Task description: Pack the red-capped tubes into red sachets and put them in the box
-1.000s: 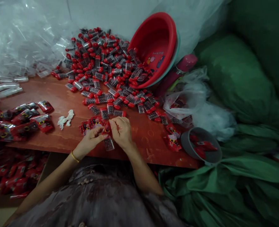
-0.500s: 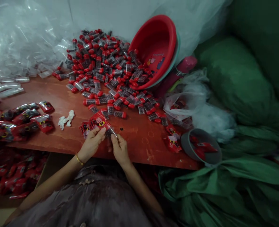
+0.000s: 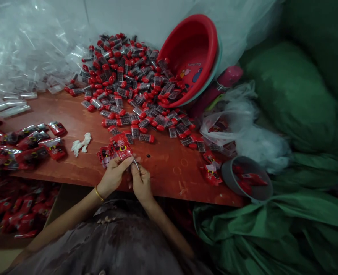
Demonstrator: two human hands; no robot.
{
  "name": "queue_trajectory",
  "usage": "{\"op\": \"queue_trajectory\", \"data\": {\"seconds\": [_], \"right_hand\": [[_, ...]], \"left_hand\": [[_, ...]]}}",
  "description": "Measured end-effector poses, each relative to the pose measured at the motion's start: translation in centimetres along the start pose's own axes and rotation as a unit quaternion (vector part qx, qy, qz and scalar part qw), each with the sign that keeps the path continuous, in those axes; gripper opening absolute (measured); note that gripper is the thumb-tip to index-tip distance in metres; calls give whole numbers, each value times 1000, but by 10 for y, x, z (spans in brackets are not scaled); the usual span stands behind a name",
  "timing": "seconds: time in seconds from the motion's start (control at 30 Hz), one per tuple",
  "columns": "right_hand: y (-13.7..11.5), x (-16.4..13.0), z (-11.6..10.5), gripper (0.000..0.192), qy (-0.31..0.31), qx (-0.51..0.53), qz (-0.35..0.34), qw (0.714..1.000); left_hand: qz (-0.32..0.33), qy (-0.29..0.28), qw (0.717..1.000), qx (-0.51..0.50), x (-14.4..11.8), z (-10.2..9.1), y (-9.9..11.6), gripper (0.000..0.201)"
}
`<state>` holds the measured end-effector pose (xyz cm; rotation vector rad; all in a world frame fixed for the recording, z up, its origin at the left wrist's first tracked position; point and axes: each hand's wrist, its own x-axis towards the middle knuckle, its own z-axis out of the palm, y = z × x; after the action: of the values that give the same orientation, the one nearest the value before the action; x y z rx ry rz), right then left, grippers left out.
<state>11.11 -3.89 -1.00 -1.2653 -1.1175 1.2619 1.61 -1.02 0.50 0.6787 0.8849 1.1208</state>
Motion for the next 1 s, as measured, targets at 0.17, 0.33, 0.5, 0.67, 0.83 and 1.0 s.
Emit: {"op": "queue_trajectory", "data": {"seconds": [0.17,0.33,0.5,0.67,0.83,1.0], "right_hand": [[-5,2,-5,43,-1,-43,-33,999],[-11,3,-3,42,14,-63,-25,998],[-14,4,-5,33,21,-167,-135,976],[-12,1,-11,31,22,-195,-155,968],[-3,-1,-9,42,41,-69,-64,995],[1,-1,-15,40,29,-44,-67,996]], "left_hand": [[58,43,997,-30,1,-4,10,37],[38,51,998,-4,-1,-4,2,31],[13,52,998,-25,-2,1,13,29],[-38,39,998,-35,5,12,25,38],[-26,-14,999,25,5,18,12,32],[43,-3,996,80,3,15,9,33]]}}
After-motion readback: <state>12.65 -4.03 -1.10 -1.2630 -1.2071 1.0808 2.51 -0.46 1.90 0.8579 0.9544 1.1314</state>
